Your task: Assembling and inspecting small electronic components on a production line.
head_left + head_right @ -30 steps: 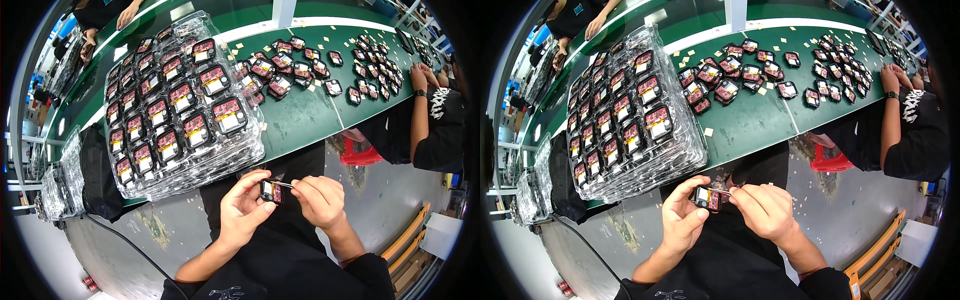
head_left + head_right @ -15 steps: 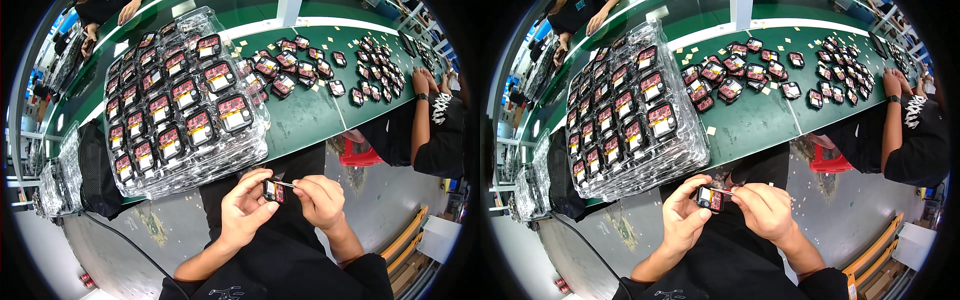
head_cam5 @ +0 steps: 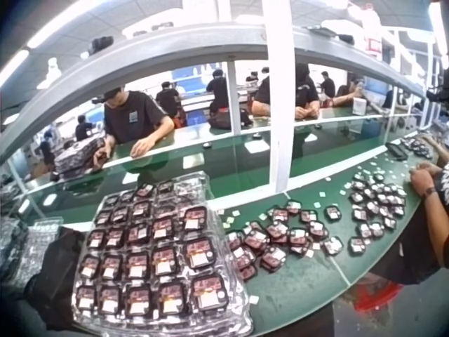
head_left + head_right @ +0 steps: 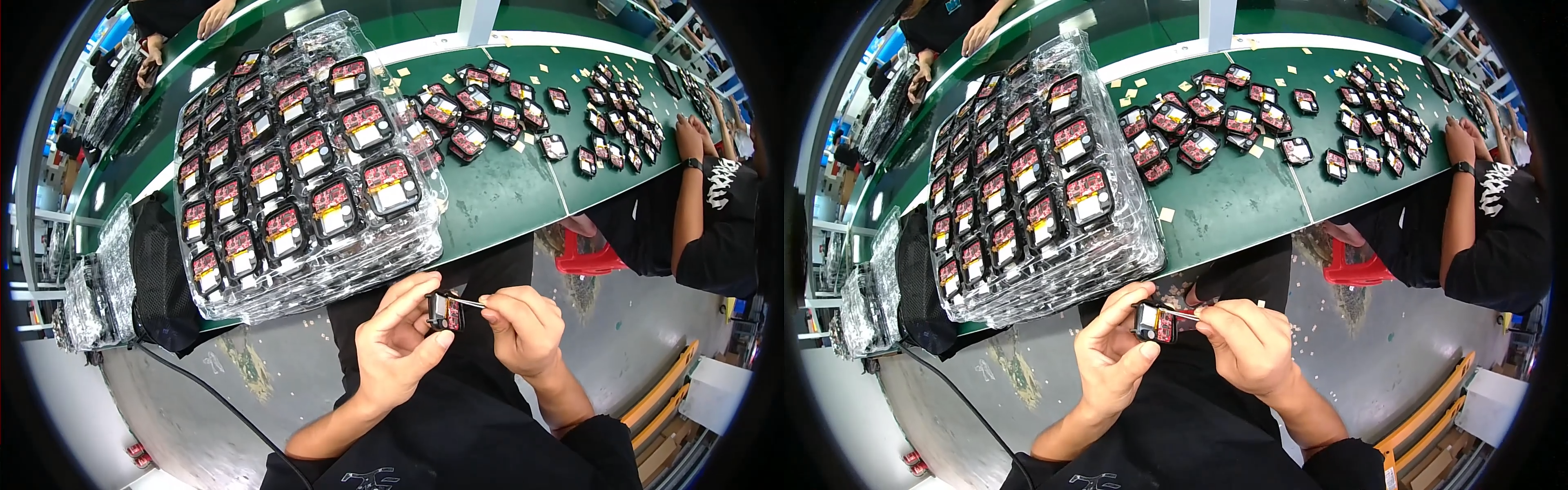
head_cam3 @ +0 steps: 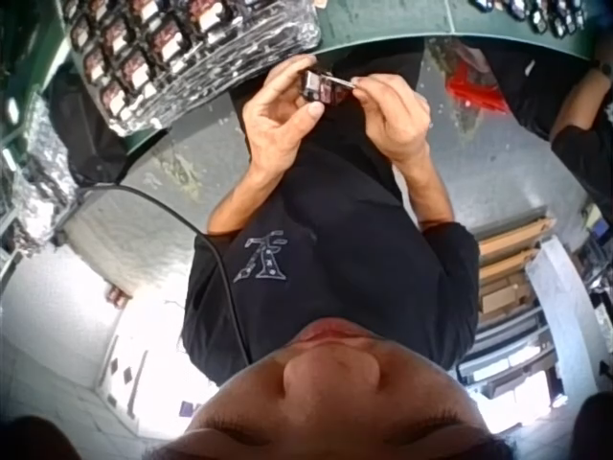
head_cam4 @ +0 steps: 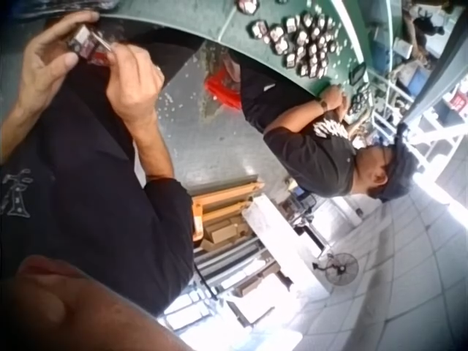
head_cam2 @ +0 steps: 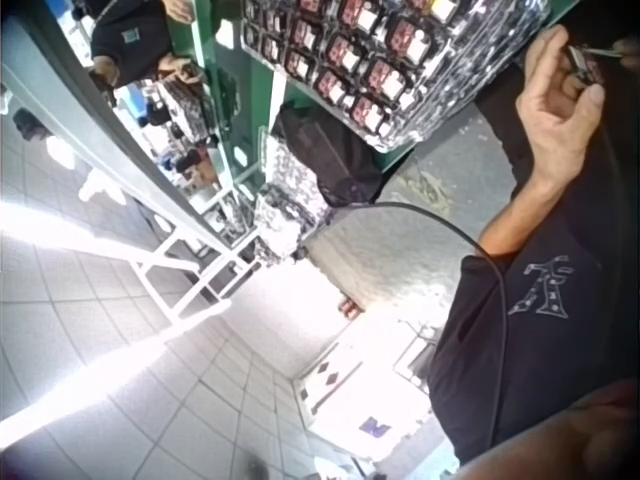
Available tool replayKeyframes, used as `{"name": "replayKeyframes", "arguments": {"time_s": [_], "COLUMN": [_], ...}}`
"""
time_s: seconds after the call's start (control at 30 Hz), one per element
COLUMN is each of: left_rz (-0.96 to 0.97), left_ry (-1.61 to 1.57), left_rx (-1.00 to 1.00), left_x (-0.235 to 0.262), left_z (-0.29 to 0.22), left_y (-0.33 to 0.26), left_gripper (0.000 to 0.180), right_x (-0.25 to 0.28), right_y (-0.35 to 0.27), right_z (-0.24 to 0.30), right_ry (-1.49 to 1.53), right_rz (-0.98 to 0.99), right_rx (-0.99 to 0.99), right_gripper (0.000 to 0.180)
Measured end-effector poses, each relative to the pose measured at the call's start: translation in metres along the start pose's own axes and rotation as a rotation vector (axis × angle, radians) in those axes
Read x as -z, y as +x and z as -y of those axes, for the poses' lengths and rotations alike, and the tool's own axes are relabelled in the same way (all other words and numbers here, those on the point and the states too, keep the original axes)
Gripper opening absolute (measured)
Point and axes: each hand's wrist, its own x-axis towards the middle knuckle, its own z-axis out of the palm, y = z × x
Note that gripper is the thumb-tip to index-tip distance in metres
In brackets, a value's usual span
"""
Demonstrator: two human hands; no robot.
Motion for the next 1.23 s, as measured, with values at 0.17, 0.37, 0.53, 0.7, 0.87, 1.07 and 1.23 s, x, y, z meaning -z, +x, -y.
{"name": "replayKeyframes", "arguments": {"time_s": [0.17,0.37,0.53,0.7,0.87,1.07,1.23], "left_rz": [0.018,0.014,-0.007,-0.023,0.017,0.090,0.167], "left_ry": [0.042,0.034,0.002,0.048,-0.001,0.152,0.328], "left_rx": [-0.003,0.015,0.020,0.025,-0.062,-0.286,-0.397], "left_x": [0.001,-0.001,-0.004,-0.003,0.004,0.009,0.014], "left_z": [-0.001,-0.001,-0.002,-0.002,-0.015,-0.056,-0.097], "left_y": [-0.001,-0.002,-0.004,-0.005,-0.008,0.002,0.021], "left_gripper": [0.058,0.057,0.057,0.059,0.059,0.060,0.062], "right_x": [0.002,-0.002,-0.008,-0.004,0.005,-0.021,-0.042], "right_y": [0.002,0.001,-0.004,-0.002,0.015,0.046,0.081], "right_z": [-0.001,0.002,0.005,0.003,-0.009,-0.034,-0.034], "right_ry": [0.049,-0.032,-0.060,-0.097,0.201,-0.043,-0.241], "right_rz": [0.053,0.018,-0.034,0.003,0.038,-0.027,0.177], "right_rx": [-0.041,0.004,0.046,0.078,-0.091,-0.196,-0.263], "right_gripper": [0.013,0.012,0.012,0.011,0.014,0.016,0.038]}}
